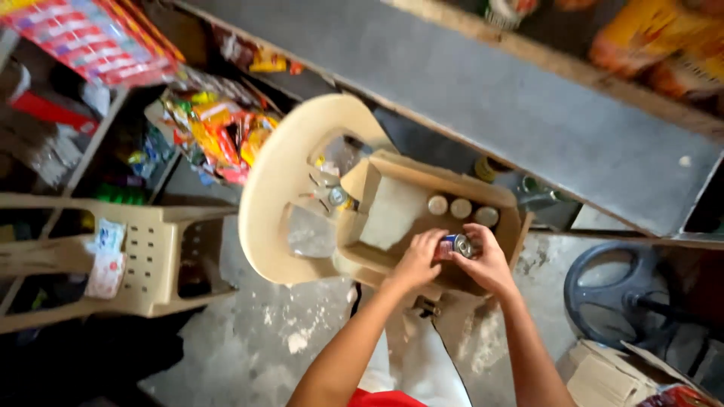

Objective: Stocking canned goods onto grocery store shelves from a cardboard box.

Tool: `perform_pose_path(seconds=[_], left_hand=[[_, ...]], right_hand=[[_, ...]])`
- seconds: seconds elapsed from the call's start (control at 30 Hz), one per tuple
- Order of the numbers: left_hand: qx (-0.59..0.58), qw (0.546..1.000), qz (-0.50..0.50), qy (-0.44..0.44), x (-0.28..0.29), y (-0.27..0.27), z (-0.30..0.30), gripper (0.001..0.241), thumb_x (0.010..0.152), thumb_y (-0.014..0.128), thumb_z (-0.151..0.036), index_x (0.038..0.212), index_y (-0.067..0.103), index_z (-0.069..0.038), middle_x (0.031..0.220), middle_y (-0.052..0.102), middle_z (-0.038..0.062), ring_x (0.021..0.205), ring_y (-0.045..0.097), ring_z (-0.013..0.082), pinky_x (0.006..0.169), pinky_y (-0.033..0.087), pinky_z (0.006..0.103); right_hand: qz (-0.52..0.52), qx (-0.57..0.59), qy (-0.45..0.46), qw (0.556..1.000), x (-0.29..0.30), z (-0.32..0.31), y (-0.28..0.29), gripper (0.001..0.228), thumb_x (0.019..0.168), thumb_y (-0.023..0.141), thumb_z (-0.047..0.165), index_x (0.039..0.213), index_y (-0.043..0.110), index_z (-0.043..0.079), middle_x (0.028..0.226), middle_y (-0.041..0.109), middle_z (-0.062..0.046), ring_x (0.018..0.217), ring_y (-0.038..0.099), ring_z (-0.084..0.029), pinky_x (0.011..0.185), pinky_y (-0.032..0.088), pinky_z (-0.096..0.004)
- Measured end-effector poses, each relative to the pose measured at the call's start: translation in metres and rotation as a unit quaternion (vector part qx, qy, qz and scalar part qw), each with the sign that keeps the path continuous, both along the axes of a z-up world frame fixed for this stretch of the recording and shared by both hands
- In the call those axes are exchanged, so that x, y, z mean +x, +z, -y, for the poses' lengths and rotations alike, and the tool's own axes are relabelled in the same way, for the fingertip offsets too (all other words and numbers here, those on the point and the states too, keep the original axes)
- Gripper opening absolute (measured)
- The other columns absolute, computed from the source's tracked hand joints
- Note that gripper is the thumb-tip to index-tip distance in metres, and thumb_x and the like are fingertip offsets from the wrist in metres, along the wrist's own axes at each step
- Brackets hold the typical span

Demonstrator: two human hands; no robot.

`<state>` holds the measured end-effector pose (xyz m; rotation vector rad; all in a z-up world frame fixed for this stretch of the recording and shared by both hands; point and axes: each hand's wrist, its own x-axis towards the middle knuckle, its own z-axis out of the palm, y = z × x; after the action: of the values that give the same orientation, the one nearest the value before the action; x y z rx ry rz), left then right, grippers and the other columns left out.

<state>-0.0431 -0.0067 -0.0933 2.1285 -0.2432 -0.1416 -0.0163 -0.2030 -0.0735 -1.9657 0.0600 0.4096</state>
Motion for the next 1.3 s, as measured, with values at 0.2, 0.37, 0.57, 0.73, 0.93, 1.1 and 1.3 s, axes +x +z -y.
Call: perform_pose_path(seconds=[0.2, 0.37, 0.57, 0.73, 0.93, 1.1, 1.3], left_hand=[[-0.053, 0.993, 0.079, -0.067, 0.052, 0.106, -0.014, 0.069, 0.078, 0.066, 0.001, 0.144, 0.047, -0.004, 0.135, 0.059, 0.021, 0.126, 0.058, 0.0403, 0.107, 0.050, 0.0447], [-0.113, 0.981, 0.157, -0.016, 0.090, 0.212, -0.024, 0.058, 0.090, 0.079, -0.014, 0.138, 0.051, -0.003, 0.126, 0.063, 0.020, 0.118, 0.064, 0.0394, 0.099, 0.053, 0.0451], [-0.199, 0.949, 0.245, 0.011, 0.135, 0.307, -0.027, 0.057, 0.085, 0.079, -0.011, 0.134, 0.051, -0.003, 0.127, 0.061, 0.018, 0.119, 0.063, 0.0372, 0.101, 0.052, 0.0439], [-0.215, 0.919, 0.329, 0.020, 0.160, 0.352, -0.016, 0.060, 0.078, 0.083, -0.006, 0.131, 0.053, -0.004, 0.126, 0.060, 0.017, 0.120, 0.058, 0.0376, 0.101, 0.050, 0.0440], [-0.228, 0.890, 0.394, -0.029, 0.189, 0.353, -0.018, 0.066, 0.075, 0.082, -0.002, 0.133, 0.050, -0.004, 0.133, 0.057, 0.019, 0.129, 0.052, 0.0405, 0.111, 0.044, 0.0480], [-0.159, 0.924, 0.348, 0.024, 0.228, 0.311, -0.035, 0.067, 0.076, 0.081, 0.000, 0.133, 0.046, -0.003, 0.129, 0.051, 0.023, 0.125, 0.051, 0.0425, 0.105, 0.045, 0.0491], [-0.169, 0.934, 0.310, 0.057, 0.234, 0.330, -0.034, 0.048, 0.081, 0.079, -0.005, 0.121, 0.053, -0.008, 0.119, 0.059, 0.015, 0.108, 0.065, 0.0361, 0.087, 0.054, 0.0459]], right_hand=[[0.034, 0.067, -0.062, 0.995, 0.029, -0.014, 0.117, 0.058, 0.081, 0.080, 0.008, 0.134, 0.058, 0.008, 0.110, 0.068, -0.012, 0.093, 0.072, -0.014, 0.079, 0.060, -0.030], [0.325, -0.001, -0.080, 0.942, 0.046, -0.043, 0.208, 0.053, 0.086, 0.077, 0.005, 0.134, 0.055, 0.004, 0.130, 0.058, -0.013, 0.101, 0.069, -0.019, 0.087, 0.059, -0.033], [0.414, -0.003, -0.149, 0.898, 0.060, -0.083, 0.292, 0.065, 0.092, 0.074, 0.005, 0.147, 0.040, 0.001, 0.134, 0.059, -0.012, 0.098, 0.069, -0.018, 0.083, 0.059, -0.032], [0.475, 0.051, -0.197, 0.856, 0.081, -0.102, 0.349, 0.065, 0.093, 0.074, 0.004, 0.149, 0.042, 0.001, 0.140, 0.055, -0.014, 0.099, 0.068, -0.016, 0.082, 0.060, -0.029], [0.548, -0.010, -0.235, 0.803, 0.098, -0.097, 0.354, 0.036, 0.096, 0.076, 0.002, 0.128, 0.060, 0.004, 0.122, 0.062, -0.011, 0.093, 0.072, -0.015, 0.076, 0.061, -0.029], [0.499, -0.059, -0.282, 0.817, 0.105, -0.087, 0.338, 0.037, 0.091, 0.078, 0.001, 0.124, 0.061, 0.003, 0.107, 0.065, -0.011, 0.082, 0.068, -0.018, 0.074, 0.060, -0.031], [0.520, -0.052, -0.294, 0.800, 0.111, -0.095, 0.342, 0.037, 0.089, 0.079, 0.003, 0.118, 0.057, 0.002, 0.117, 0.064, -0.013, 0.095, 0.070, -0.020, 0.077, 0.065, -0.033]])
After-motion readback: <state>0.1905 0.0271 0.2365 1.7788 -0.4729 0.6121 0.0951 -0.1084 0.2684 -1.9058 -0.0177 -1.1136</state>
